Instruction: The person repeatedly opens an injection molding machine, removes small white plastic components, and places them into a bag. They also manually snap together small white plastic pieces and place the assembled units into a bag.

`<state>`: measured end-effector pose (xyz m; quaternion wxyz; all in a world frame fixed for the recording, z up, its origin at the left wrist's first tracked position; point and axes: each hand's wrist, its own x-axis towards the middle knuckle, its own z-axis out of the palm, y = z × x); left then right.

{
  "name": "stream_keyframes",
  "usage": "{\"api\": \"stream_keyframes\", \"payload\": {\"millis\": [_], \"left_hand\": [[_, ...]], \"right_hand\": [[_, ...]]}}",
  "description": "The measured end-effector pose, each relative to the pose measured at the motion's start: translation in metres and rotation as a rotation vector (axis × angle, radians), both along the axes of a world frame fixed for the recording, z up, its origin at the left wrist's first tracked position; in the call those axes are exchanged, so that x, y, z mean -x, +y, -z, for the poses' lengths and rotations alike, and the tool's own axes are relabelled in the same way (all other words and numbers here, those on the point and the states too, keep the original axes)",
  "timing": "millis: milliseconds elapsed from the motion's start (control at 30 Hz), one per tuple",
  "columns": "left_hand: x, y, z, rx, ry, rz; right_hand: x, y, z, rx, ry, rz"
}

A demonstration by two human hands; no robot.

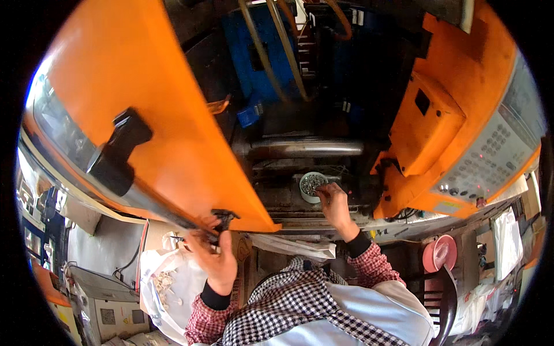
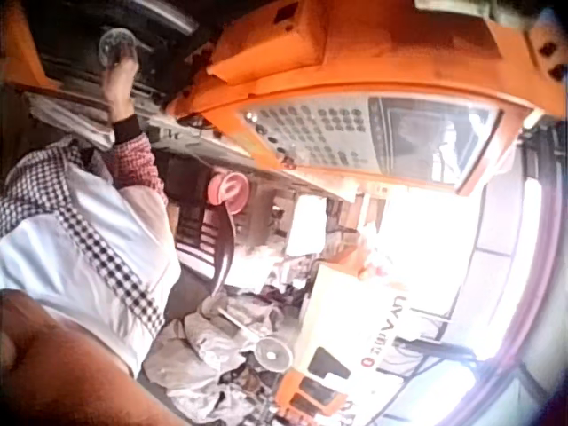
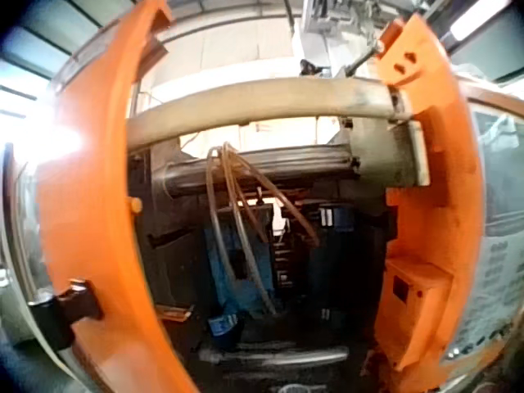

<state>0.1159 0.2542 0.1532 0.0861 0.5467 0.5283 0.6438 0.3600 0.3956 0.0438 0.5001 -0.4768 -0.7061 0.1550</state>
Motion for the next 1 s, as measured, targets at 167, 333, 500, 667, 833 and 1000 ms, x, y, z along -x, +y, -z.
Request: {"api": "stream_keyframes", "payload": {"millis": [167,333,500,667,833,1000], "left_hand": [[0.028,-0.002,-0.004,0.032,-0.033,-0.188],[0.039,0.016,-0.011,-0.058,-0.086,-0.301],[0.057,0.027,-0.011,-0.048,-0.064,-0.447],[0.068,0.025,-0.006,-0.039,-0.082,-0.549],[0.073,0.027,-0.002,-0.02,0.028,-0.629],[0.06,0.027,-0.012,0.06,0.044,-0.668]], "right_hand": [[0.02,0.04,-0.042,0.003,0.113,-0.125],[0.063,0.129,-0.069,0.015,0.398,-0.294],[0.109,0.264,-0.093,-0.025,1.027,-0.36],[0.133,0.387,-0.116,0.179,1.038,-0.27],[0.161,0.423,-0.146,0.246,1.304,-0.335],[0.163,0.46,-0.146,0.039,1.118,-0.133]]}}
